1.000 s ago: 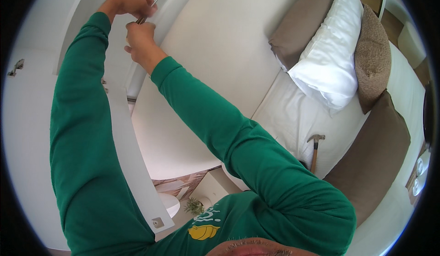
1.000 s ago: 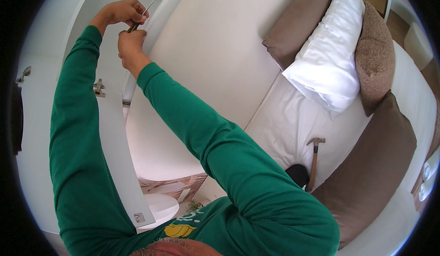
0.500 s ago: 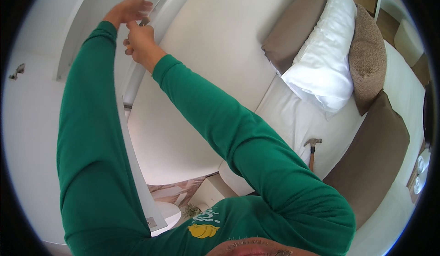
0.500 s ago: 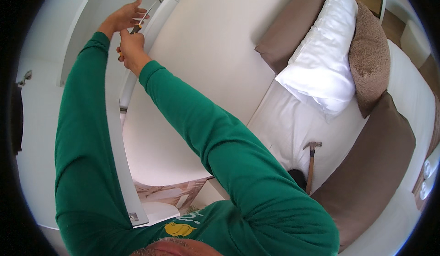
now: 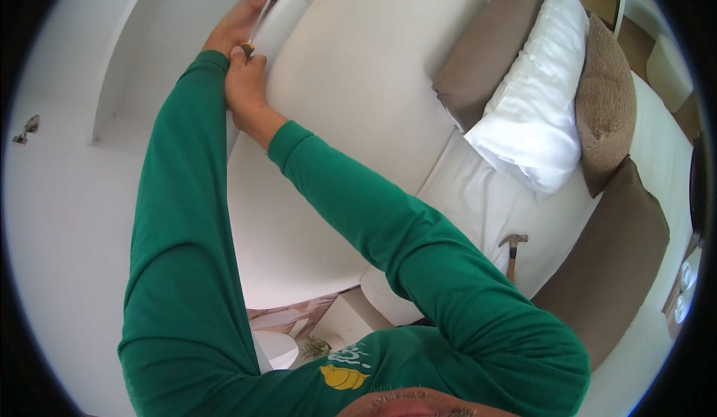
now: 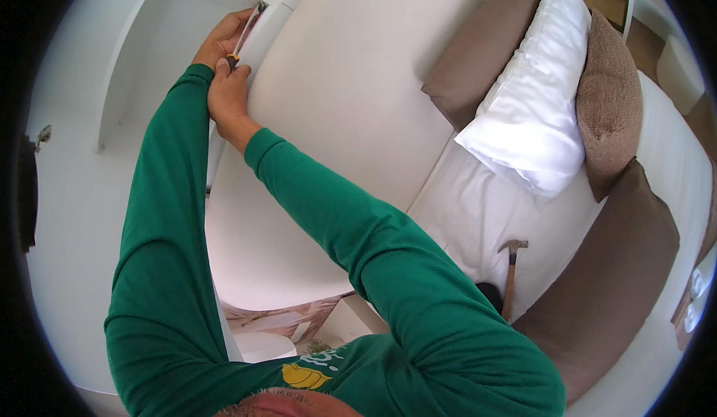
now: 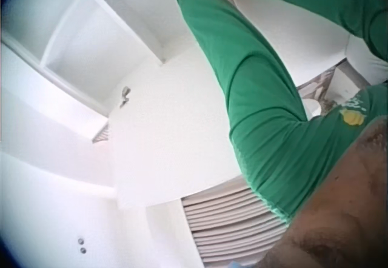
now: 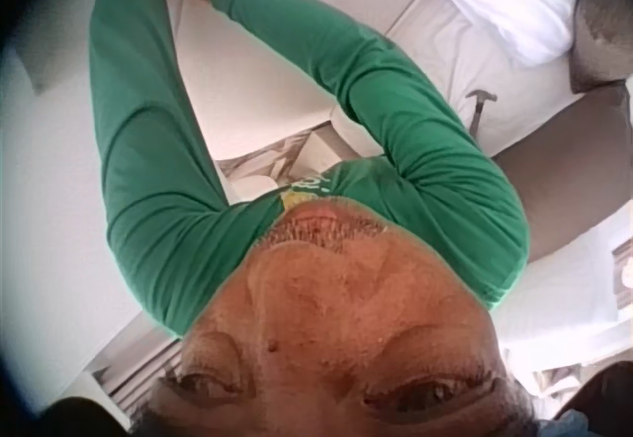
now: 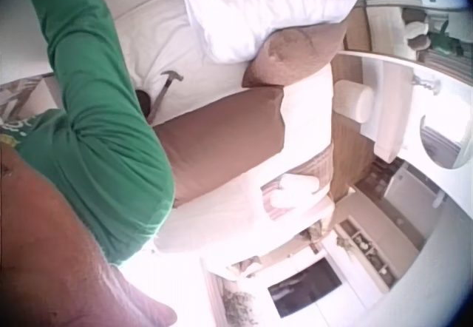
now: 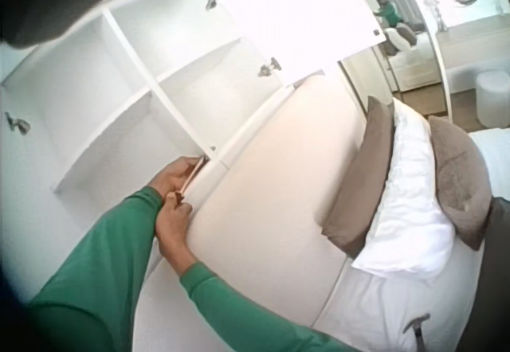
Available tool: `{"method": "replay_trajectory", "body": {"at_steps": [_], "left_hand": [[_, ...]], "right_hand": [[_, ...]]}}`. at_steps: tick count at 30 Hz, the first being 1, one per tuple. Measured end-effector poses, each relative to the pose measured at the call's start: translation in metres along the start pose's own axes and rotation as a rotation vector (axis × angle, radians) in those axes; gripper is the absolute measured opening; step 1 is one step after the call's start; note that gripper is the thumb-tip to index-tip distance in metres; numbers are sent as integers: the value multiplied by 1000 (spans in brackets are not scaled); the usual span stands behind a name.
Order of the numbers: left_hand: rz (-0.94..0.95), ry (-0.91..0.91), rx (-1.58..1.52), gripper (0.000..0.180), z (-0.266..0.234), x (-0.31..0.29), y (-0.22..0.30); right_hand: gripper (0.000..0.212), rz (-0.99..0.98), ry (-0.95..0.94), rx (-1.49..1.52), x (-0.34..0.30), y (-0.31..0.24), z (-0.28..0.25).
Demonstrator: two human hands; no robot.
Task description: The person is assembling a white wall-mounted shelf unit in a bedroom. They use a screwdriver to tighten screws into the back of the shelf and a hammer to tap the unit into place against the wall. The person works on multiple sections of the shelf, securing them to the wall.
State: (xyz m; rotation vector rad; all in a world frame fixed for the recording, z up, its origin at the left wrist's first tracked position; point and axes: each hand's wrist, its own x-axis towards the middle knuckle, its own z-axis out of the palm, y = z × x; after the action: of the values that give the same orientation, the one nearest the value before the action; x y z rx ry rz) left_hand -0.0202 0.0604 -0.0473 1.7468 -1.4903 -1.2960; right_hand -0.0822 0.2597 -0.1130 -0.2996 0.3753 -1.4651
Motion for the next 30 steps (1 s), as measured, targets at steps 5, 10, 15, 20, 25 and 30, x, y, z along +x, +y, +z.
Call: {"method": "replay_trajectory", "body": {"at_steps": [5, 10, 15, 20, 25, 30], "left_hand": [[47, 124, -184, 40, 14, -13, -6], [100, 80, -133, 46, 22, -11, 0], [73, 155, -16, 49, 23, -4, 3], [98, 162, -198, 43, 19, -3, -3], [176, 181, -157, 37, 17, 2, -5], [255, 195, -191, 39, 10, 12, -10]], "right_hand": [[47, 63, 3, 80, -3, 1, 0], [48, 291, 37, 386, 3, -8, 5], [58, 268, 85, 215, 7, -6, 11], [56, 245, 87, 182, 6, -2, 8], [56, 241, 60, 284, 4, -3, 6], [53, 193, 79, 174, 3, 0, 6]]}}
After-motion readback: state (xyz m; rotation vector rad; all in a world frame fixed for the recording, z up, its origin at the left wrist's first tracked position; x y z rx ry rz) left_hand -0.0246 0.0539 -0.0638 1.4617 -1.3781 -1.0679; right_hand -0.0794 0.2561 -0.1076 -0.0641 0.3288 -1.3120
